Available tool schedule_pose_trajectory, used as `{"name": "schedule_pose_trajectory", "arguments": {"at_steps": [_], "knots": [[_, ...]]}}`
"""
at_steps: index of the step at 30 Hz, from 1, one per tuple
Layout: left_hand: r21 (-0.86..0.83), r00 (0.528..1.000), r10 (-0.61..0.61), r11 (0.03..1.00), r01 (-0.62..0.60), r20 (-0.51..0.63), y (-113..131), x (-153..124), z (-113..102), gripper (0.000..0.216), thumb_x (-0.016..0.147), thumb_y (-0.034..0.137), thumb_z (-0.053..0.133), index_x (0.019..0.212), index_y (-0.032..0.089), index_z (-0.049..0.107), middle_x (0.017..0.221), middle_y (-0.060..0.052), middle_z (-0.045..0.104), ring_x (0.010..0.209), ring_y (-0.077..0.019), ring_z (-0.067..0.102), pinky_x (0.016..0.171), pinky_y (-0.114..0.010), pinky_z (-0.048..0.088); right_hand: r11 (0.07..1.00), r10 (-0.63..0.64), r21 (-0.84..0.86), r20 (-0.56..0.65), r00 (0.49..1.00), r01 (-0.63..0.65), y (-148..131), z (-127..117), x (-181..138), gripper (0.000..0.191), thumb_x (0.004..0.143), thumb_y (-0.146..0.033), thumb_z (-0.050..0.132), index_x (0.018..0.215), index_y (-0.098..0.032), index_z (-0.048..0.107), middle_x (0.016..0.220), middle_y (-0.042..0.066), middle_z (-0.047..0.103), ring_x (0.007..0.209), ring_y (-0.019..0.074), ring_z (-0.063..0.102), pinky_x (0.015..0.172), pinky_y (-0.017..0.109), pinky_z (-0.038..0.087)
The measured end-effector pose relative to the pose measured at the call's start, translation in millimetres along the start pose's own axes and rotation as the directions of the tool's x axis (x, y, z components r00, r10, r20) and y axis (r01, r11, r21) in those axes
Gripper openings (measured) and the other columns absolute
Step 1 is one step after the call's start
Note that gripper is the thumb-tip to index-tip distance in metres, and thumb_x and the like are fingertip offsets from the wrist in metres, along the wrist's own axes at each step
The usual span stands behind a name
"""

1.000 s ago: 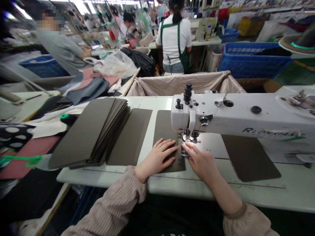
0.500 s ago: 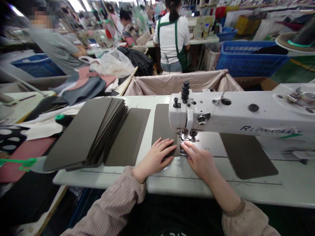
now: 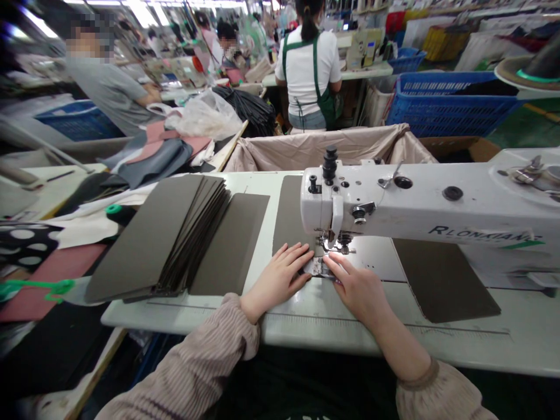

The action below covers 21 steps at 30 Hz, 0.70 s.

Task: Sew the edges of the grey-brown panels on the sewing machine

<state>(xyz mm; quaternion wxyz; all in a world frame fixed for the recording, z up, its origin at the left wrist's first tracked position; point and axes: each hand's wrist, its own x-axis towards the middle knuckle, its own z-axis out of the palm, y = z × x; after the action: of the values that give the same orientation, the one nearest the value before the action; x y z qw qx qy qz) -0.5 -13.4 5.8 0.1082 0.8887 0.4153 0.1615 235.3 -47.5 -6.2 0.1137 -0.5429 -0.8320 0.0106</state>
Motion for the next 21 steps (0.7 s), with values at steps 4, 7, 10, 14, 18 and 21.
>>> {"name": "schedule_pose_trajectory", "arguments": {"at_steps": [4,7,10,14,18,21], "knots": [[0.015,1.000,-0.011,1.000,0.011,0.002,-4.2,6.3,2.1,0.053,0.099,0.044,0.048,0.147,0.025,0.037,0.153,-0.007,0.040,0.144,-0.0240,0.033,0.120,-0.048,0.021,1.000,-0.002,0.018,-0.018,1.000,0.002,0.5,-0.3,0.1,0.055,0.089,-0.020,0.049,0.143,-0.029,0.046,0.145,0.004,0.050,0.091,0.0212,0.069,0.072,0.035,0.056],[0.021,1.000,-0.026,0.999,0.026,0.009,-6.8,10.5,3.7,0.055,0.099,0.045,0.048,0.148,0.023,0.036,0.154,-0.007,0.037,0.144,-0.0247,0.031,0.120,-0.049,0.021,1.000,0.008,0.024,-0.007,1.000,-0.008,0.5,-1.1,-0.1,0.055,0.089,-0.019,0.049,0.143,-0.030,0.046,0.146,0.002,0.049,0.092,0.0208,0.068,0.073,0.034,0.056],[0.018,0.999,-0.039,0.999,0.039,0.012,-8.1,13.2,4.7,0.056,0.098,0.046,0.048,0.148,0.023,0.036,0.155,-0.007,0.036,0.145,-0.0246,0.030,0.120,-0.048,0.020,1.000,0.013,0.022,0.002,1.000,-0.014,0.6,-1.4,-0.2,0.055,0.089,-0.019,0.049,0.143,-0.030,0.046,0.147,0.001,0.049,0.092,0.0206,0.068,0.069,0.033,0.055],[0.002,0.999,-0.043,0.999,0.043,0.015,-9.1,14.8,5.0,0.056,0.098,0.046,0.048,0.149,0.024,0.035,0.155,-0.007,0.036,0.145,-0.0250,0.029,0.119,-0.049,0.020,1.000,0.018,0.026,0.002,1.000,-0.018,1.4,0.1,0.1,0.054,0.090,-0.020,0.049,0.143,-0.029,0.046,0.147,0.001,0.048,0.091,0.0206,0.068,0.068,0.033,0.055],[-0.010,0.999,-0.048,0.999,0.048,0.014,-10.0,16.0,4.5,0.055,0.098,0.046,0.049,0.148,0.024,0.037,0.154,-0.008,0.037,0.144,-0.0257,0.030,0.119,-0.050,0.020,0.999,0.006,0.042,-0.017,1.000,-0.005,2.1,1.7,0.3,0.054,0.089,-0.020,0.050,0.142,-0.029,0.047,0.146,0.002,0.049,0.092,0.0213,0.068,0.070,0.033,0.055],[-0.020,0.999,-0.043,0.999,0.044,0.007,-10.3,16.7,4.2,0.055,0.098,0.046,0.048,0.148,0.025,0.037,0.154,-0.008,0.038,0.144,-0.0257,0.030,0.119,-0.050,0.020,0.999,0.006,0.047,-0.028,1.000,-0.005,2.2,2.0,0.0,0.054,0.089,-0.020,0.050,0.142,-0.029,0.047,0.145,0.003,0.051,0.091,0.0215,0.068,0.070,0.034,0.055]]}}
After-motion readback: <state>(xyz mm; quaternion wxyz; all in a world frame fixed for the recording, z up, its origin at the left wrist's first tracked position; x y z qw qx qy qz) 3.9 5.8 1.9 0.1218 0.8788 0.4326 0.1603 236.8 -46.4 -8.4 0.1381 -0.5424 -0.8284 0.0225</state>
